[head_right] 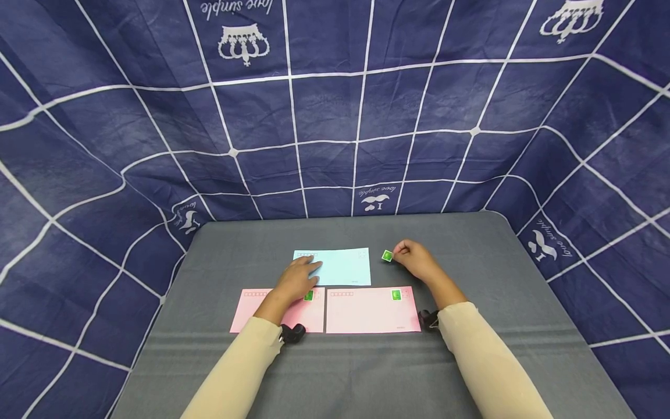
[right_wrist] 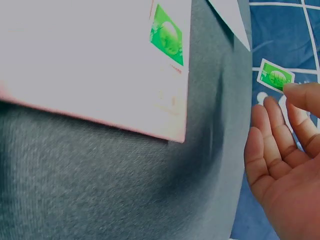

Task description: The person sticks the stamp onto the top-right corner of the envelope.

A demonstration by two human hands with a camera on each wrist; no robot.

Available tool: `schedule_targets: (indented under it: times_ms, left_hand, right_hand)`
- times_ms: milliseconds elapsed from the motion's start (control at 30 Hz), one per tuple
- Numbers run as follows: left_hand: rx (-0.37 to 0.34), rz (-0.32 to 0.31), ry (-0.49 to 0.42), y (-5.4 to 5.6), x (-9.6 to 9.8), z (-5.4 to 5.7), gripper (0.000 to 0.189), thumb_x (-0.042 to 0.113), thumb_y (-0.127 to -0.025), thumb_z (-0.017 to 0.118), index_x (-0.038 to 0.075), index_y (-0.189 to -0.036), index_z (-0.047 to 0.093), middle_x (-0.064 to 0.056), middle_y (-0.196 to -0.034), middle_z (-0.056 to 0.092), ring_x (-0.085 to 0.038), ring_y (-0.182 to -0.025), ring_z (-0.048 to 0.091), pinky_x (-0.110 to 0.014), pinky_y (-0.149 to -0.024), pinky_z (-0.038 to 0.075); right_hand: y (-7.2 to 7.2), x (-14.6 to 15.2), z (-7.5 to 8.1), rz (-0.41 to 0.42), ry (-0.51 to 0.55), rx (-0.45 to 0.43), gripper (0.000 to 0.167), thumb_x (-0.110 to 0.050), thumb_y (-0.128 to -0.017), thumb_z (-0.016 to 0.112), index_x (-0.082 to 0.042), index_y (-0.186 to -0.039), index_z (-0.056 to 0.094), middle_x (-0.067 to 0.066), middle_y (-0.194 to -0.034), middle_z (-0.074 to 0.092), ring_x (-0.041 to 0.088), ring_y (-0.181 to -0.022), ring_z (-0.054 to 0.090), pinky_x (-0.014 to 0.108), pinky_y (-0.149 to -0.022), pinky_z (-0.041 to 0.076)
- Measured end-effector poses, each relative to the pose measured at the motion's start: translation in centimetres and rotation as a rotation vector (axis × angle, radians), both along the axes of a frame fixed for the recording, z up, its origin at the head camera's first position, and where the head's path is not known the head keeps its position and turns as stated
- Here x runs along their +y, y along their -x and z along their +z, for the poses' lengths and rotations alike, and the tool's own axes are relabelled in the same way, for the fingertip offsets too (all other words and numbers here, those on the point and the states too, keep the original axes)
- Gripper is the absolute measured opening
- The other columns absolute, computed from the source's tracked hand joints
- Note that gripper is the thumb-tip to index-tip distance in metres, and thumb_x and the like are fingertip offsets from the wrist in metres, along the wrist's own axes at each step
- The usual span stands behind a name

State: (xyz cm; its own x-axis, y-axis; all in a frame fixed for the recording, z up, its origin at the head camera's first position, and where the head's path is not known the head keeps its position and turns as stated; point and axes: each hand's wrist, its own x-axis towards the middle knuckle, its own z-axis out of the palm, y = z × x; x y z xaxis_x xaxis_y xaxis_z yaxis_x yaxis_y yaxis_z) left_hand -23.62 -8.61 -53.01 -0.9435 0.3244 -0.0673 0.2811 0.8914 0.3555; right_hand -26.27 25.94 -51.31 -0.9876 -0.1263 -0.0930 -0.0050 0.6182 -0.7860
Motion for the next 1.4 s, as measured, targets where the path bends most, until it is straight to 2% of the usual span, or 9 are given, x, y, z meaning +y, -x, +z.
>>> schedule_targets:
  times_ms: [267,667,967,1100,1267,1400]
  left_hand:
    - [-0.015,0.006,-0.003,-0.1,0.0,0.1,0.045,0.024,-0.099,0.062,0.017,-0.143,0.059,-0.011,-0.156,0.047,-0.032,-0.148,0.039,-0.052,-0.12,0.035]
    - [-0.031,0.024,-0.013,-0.1,0.1,0.1,0.045,0.025,-0.1,0.061,0.018,-0.144,0.058,-0.01,-0.158,0.046,-0.032,-0.149,0.038,-0.054,-0.12,0.034]
    - [-0.033,0.027,-0.009,-0.2,0.1,0.0,0.046,0.026,-0.1,0.06,0.019,-0.145,0.057,-0.009,-0.158,0.045,-0.031,-0.15,0.037,-0.055,-0.119,0.034]
    - [-0.028,0.024,-0.006,-0.3,0.0,0.0,0.046,0.026,-0.1,0.06,0.019,-0.145,0.057,-0.009,-0.158,0.045,-0.031,-0.149,0.038,-0.054,-0.12,0.034]
    - [-0.021,0.014,0.001,-0.3,0.0,0.1,0.046,0.026,-0.1,0.06,0.018,-0.145,0.057,-0.01,-0.158,0.046,-0.032,-0.149,0.038,-0.055,-0.119,0.034]
    - [-0.026,0.014,-0.008,-0.3,0.0,0.1,0.046,0.026,-0.1,0.06,0.018,-0.145,0.057,-0.01,-0.158,0.045,-0.032,-0.149,0.038,-0.054,-0.12,0.034]
  right_hand:
    - [0.2,-0.9,0.5,0.022,0.014,0.015,0.018,-0.013,-0.095,0.066,0.002,-0.105,0.064,0.011,-0.095,0.065,0.012,-0.08,0.057,0.025,-0.072,0.048]
    - [0.4,-1.9,0.7,0.06,0.021,0.031,0.016,-0.011,-0.095,0.065,0.003,-0.104,0.065,0.012,-0.096,0.066,0.014,-0.083,0.058,0.027,-0.075,0.049]
    - [0.5,-3.1,0.7,0.089,0.024,0.047,0.015,-0.01,-0.094,0.065,0.003,-0.102,0.066,0.012,-0.094,0.067,0.01,-0.081,0.058,0.024,-0.074,0.049]
    - [0.5,-3.6,0.8,0.121,0.053,0.048,0.013,-0.013,-0.094,0.065,-0.001,-0.099,0.066,0.009,-0.092,0.066,0.011,-0.08,0.057,0.026,-0.073,0.049]
    - [0.6,-4.0,0.7,0.175,0.078,0.093,0.01,-0.015,-0.094,0.065,-0.005,-0.091,0.065,0.003,-0.084,0.063,0.01,-0.075,0.056,0.023,-0.067,0.046]
    - [1.0,-4.8,0.7,0.165,0.049,0.071,0.009,-0.013,-0.095,0.065,-0.004,-0.094,0.066,0.005,-0.087,0.065,0.011,-0.078,0.057,0.023,-0.071,0.047]
